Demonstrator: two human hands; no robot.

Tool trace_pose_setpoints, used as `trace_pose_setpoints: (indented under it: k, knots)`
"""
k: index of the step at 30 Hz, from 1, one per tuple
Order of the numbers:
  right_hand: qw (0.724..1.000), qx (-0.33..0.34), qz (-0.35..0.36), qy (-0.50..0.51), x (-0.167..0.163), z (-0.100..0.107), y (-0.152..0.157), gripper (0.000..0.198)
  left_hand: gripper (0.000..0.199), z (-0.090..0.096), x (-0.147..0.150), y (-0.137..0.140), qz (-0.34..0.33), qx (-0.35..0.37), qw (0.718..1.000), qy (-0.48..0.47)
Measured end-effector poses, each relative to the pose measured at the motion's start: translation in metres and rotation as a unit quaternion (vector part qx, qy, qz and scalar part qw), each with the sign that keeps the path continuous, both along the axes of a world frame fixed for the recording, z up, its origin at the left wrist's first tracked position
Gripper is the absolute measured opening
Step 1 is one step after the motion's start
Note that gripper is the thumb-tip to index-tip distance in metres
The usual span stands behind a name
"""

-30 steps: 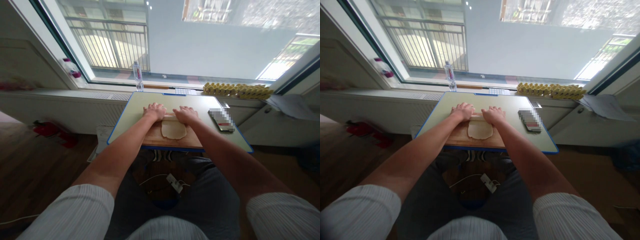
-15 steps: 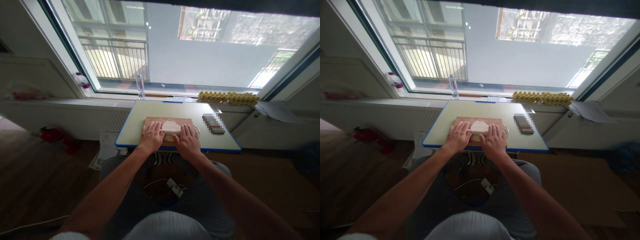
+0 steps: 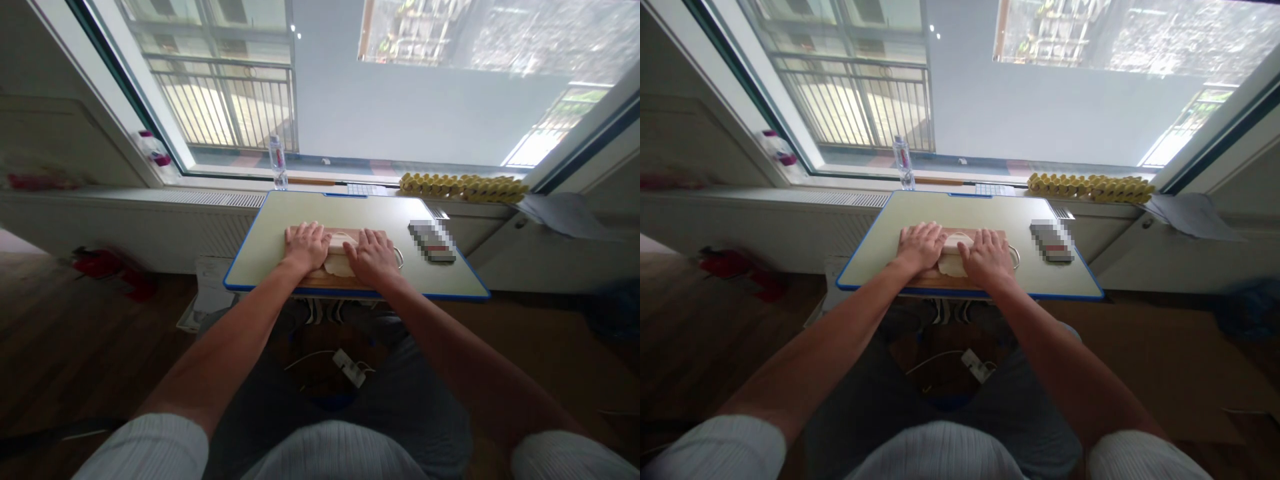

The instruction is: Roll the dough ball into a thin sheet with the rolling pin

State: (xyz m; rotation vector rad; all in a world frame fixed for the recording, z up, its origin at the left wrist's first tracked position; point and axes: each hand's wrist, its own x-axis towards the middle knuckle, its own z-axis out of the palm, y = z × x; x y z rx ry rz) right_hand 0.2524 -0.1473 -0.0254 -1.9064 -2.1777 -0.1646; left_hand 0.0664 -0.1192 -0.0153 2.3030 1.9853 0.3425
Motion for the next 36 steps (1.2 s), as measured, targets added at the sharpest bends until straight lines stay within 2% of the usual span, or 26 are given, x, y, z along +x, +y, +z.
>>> trace_pose_setpoints:
  k: [3,7,10,12,15,19,24,32,36]
  knots:
    - [1.0,-0.012,-0.001,-0.006,0.001,0.005,0.028,0.074,0.069,0.004,0.002,0.028,0.005,-0.039,0.999,0.002]
    - [0.998,-0.07,-0.001,-0.005,0.0,0.011,0.061,0.068,0.07,0.008,0.004,0.058,0.005,-0.079,0.997,0.001]
    - [0.995,-0.097,-0.022,0.001,0.0,0.013,0.072,0.07,0.069,0.007,0.004,0.066,0.004,-0.089,0.996,0.0]
    - [0.996,-0.09,-0.009,-0.014,0.0,0.013,0.068,0.066,0.069,0.006,0.003,0.064,0.001,-0.084,0.996,0.005]
    - [0.998,-0.052,0.023,-0.036,0.001,0.011,0.048,0.063,0.07,0.003,0.002,0.048,-0.006,-0.066,0.998,0.014]
    - [1.0,-0.008,0.002,-0.016,0.0,0.006,0.018,0.07,0.068,0.0,0.0,0.018,-0.014,-0.025,1.0,0.006]
    - [1.0,0.0,-0.008,0.004,-0.002,-0.004,-0.018,0.077,0.066,-0.005,-0.002,-0.02,-0.025,0.013,1.0,0.002]
    - [0.999,0.033,-0.002,0.019,0.001,-0.028,-0.092,0.08,0.063,-0.015,-0.008,-0.101,-0.027,0.071,0.997,0.007]
    - [0.999,0.029,-0.004,0.026,0.002,-0.033,-0.101,0.079,0.06,-0.016,-0.01,-0.109,-0.023,0.068,0.997,-0.001]
